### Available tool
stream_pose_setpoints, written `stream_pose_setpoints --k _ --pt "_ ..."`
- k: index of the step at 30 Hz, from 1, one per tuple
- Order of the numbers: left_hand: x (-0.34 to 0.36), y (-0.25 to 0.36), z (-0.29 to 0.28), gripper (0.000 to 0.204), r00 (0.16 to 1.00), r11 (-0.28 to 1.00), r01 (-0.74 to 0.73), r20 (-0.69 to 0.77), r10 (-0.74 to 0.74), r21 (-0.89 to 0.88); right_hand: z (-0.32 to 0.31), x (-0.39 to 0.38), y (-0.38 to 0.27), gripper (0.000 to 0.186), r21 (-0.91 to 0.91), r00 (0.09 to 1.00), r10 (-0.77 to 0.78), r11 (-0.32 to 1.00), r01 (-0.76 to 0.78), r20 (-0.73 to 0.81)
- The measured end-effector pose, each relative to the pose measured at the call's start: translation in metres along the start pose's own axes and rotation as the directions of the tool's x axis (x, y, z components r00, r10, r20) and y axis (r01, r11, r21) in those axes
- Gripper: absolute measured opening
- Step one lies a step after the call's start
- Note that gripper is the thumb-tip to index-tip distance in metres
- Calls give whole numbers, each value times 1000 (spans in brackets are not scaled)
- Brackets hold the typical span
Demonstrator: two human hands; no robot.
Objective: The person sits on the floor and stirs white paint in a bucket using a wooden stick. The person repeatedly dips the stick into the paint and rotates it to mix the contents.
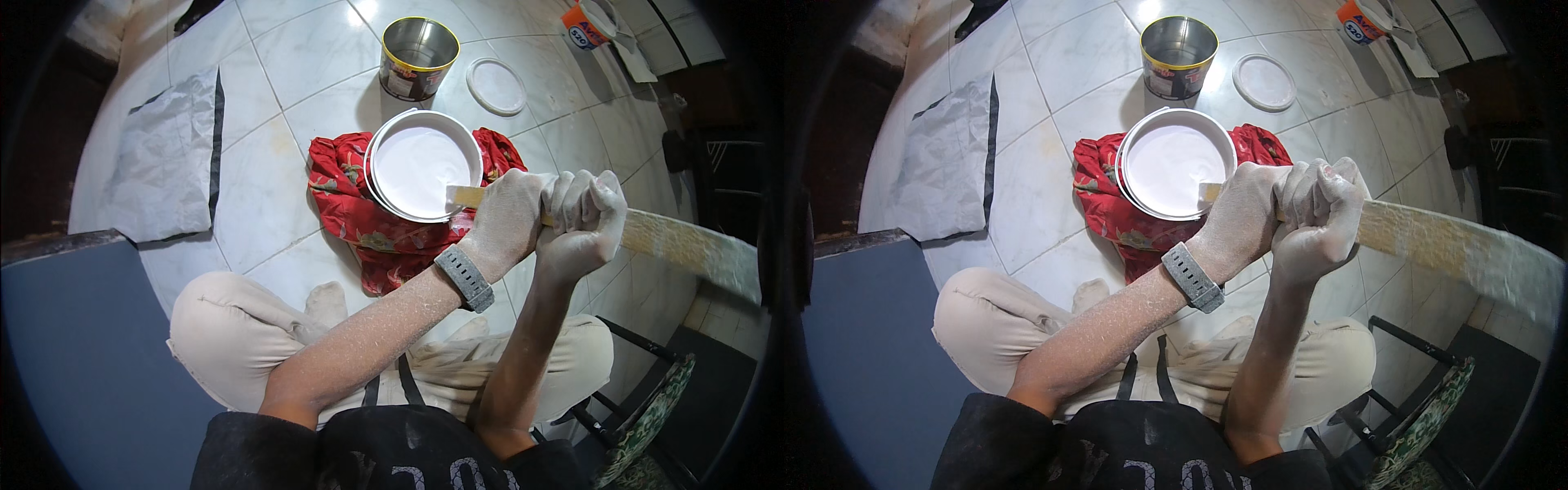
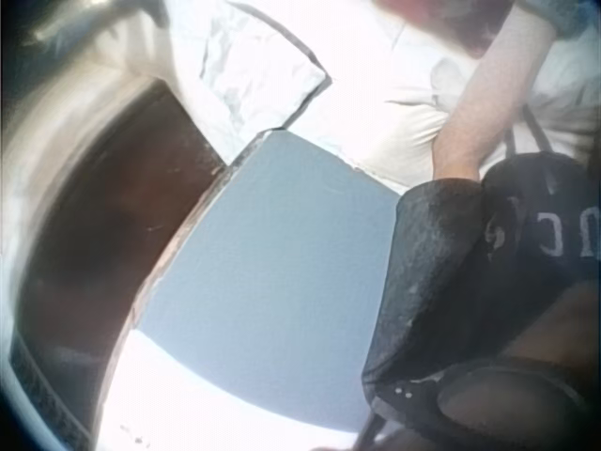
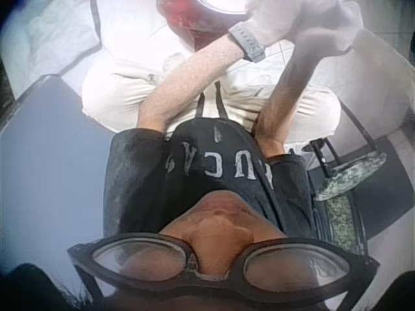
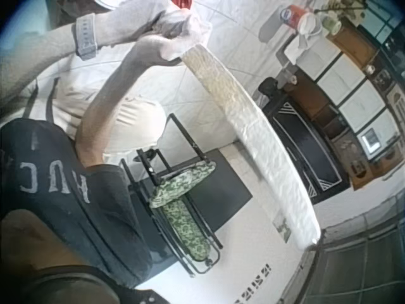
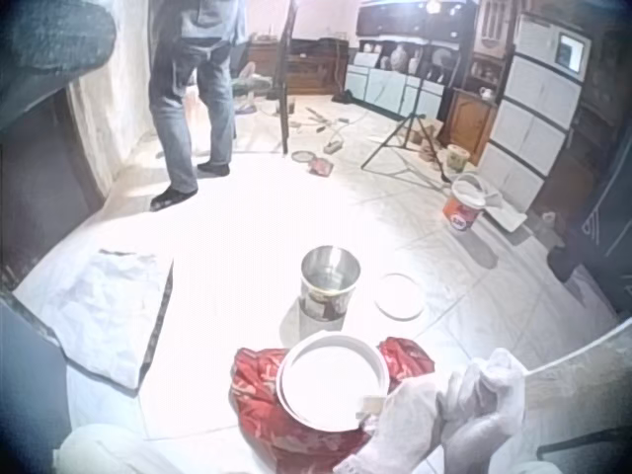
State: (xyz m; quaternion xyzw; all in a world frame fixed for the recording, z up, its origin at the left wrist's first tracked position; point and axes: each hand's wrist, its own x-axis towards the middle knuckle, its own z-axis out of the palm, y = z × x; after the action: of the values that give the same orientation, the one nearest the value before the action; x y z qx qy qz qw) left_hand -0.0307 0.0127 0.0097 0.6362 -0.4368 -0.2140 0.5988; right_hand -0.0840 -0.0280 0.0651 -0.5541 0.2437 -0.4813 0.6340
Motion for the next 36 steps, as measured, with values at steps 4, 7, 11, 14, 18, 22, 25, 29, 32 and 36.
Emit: stream_pose_setpoints --k 4,7,11,14,18,22,25,29,32,36 --pt "-3 2 -1 5 996 989 72 34 -77 131 -7 1 7 29 257 997 57 965 -42 -49" --pt "-3 4 -1 6 999 982 34 34 -41 183 -8 -1 9 30 337 997 27 941 -1 -74" --pt "0 15 0 10 990 966 -140 15 140 219 -16 -5 -7 30 330 994 -80 938 102 -81" --pt "3 27 1 11 965 934 -254 1 263 250 -16 -10 -24 30 304 985 -160 938 170 -58" --pt "6 38 0 10 939 923 -327 -39 342 204 -13 -14 -35 30 218 974 -227 949 227 -26" --pt "7 26 2 13 957 947 -283 -28 290 153 -9 -12 -20 28 121 980 -188 974 194 -59" --pt "8 3 9 12 968 971 -237 -78 240 45 -3 -13 -4 27 105 991 -77 990 89 -112" --pt "5 -1 15 7 997 975 -81 -10 80 -207 -13 -3 6 28 130 994 -22 991 36 -111" --pt "2 22 3 11 997 993 18 80 -9 -118 -16 0 9 27 286 986 40 958 8 -161" --pt "-7 29 -20 16 997 996 33 79 -27 -82 -5 -6 8 23 392 987 129 917 -82 -95"
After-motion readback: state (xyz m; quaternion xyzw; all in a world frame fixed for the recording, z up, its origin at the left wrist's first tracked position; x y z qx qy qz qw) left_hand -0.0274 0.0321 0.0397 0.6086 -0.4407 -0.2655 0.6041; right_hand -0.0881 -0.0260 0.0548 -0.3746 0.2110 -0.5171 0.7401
